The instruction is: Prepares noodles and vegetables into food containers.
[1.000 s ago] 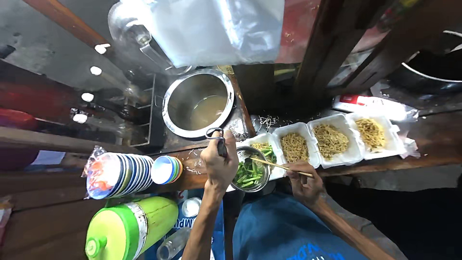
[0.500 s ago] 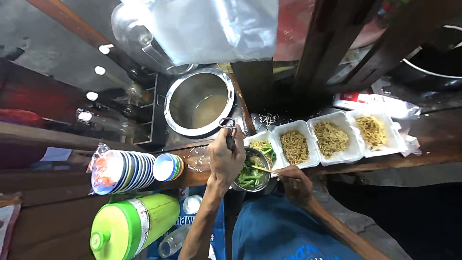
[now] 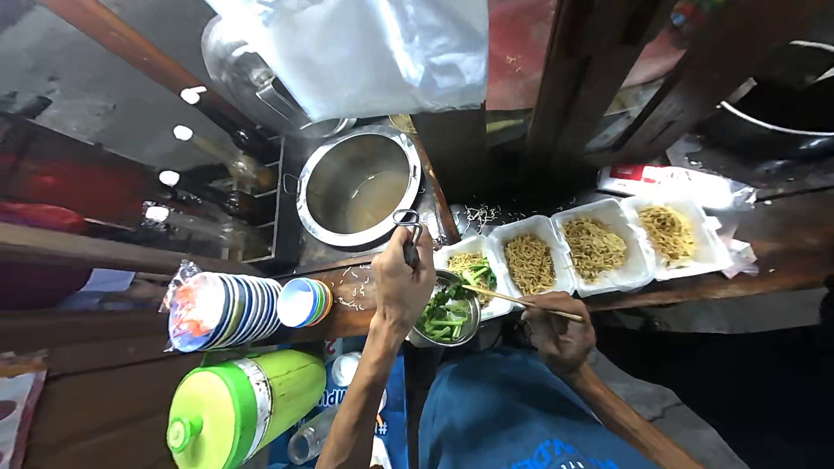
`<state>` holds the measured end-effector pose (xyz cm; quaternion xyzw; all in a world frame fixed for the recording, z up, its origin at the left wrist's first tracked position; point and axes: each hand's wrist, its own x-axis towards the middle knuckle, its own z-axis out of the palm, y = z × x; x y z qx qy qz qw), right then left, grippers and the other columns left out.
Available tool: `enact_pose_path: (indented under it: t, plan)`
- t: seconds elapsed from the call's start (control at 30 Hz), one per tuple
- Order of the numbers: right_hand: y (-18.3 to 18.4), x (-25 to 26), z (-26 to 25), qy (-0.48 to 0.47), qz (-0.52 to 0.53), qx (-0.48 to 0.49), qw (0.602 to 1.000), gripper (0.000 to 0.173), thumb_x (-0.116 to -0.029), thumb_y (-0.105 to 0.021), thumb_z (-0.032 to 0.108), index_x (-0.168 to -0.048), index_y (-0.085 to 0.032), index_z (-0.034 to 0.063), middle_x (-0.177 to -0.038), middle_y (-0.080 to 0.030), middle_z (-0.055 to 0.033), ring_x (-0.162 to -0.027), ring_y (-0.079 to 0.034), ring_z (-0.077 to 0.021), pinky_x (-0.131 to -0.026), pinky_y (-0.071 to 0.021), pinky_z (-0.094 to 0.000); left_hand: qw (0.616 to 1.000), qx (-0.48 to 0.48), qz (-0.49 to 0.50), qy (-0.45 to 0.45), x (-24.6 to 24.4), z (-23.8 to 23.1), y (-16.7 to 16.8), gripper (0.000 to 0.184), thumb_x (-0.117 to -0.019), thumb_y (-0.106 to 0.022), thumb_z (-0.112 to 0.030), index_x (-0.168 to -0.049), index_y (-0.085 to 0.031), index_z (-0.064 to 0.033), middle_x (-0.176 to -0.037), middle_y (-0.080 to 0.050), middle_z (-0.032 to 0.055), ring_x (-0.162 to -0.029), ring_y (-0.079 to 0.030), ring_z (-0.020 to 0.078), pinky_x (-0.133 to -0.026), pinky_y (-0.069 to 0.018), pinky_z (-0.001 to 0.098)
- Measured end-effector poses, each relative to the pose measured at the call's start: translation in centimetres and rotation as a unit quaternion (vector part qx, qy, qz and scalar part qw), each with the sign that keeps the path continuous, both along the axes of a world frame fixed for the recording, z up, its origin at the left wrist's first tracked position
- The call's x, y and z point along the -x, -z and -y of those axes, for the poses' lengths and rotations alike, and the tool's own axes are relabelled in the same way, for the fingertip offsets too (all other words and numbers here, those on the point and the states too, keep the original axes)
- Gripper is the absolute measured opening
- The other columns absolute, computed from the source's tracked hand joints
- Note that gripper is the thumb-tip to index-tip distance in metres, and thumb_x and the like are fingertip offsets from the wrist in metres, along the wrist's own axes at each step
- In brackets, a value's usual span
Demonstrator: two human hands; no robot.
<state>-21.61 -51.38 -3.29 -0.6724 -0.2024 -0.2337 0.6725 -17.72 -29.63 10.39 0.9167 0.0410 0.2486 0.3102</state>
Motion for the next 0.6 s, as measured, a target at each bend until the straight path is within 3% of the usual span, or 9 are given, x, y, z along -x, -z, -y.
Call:
enact_pose_path:
  t: [0.1, 0.27, 0.43, 0.6]
  plan:
    - [-0.1, 0.7, -0.7, -0.027, -0.030, -0.018, 0.999, 0.015, -0.1046, -0.060, 0.020, -0.119, -0.059, 0.0225, -0.108, -0.070, 0.0062, -0.089, -0.069, -0.0041, -0.075, -0.0605, -0.0198, 1.000, -0.008, -0.004, -0.003, -0.2, 0.1, -0.3, 0.032, -0.1052, -0.051, -0.020, -0.075, -0.049, -0.0081, -0.055, -0.038, -0.0057, -0.045, -0.036, -0.0017, -0.045, -0.0319, 0.0146]
    - [3.8, 0.6, -2.6, -0.077, -0.072, -0.055, 0.993, 0.013, -0.1039, -0.061, 0.018, -0.117, -0.062, 0.0181, -0.108, -0.070, 0.0034, -0.090, -0.069, -0.0036, -0.078, -0.0604, -0.0197, 0.999, -0.005, -0.032, 0.010, -0.4, 0.7, -0.7, 0.030, -0.1047, -0.052, -0.019, -0.078, -0.051, -0.0071, -0.055, -0.039, -0.0047, -0.045, -0.037, -0.0002, -0.044, -0.0325, 0.0157]
    - [2.6, 0.1, -1.2, -0.019, -0.083, -0.073, 0.994, 0.013, -0.1025, -0.063, 0.017, -0.115, -0.062, 0.0217, -0.109, -0.072, 0.0069, -0.083, -0.069, -0.0029, -0.073, -0.0603, -0.0190, 0.999, -0.022, -0.040, 0.011, -0.7, 0.6, -0.1, 0.030, -0.1049, -0.052, -0.018, -0.078, -0.052, -0.0054, -0.055, -0.039, -0.0039, -0.045, -0.037, 0.0004, -0.045, -0.0325, 0.0160]
    - [1.3, 0.5, -1.1, -0.030, -0.087, -0.069, 0.993, 0.016, -0.1023, -0.063, 0.017, -0.116, -0.062, 0.0248, -0.110, -0.071, 0.0085, -0.088, -0.070, -0.0033, -0.074, -0.0606, -0.0192, 0.999, -0.028, -0.044, 0.009, -0.9, 0.2, 0.3, 0.030, -0.1052, -0.052, -0.018, -0.079, -0.053, -0.0051, -0.056, -0.040, -0.0034, -0.046, -0.038, 0.0006, -0.045, -0.0336, 0.0163]
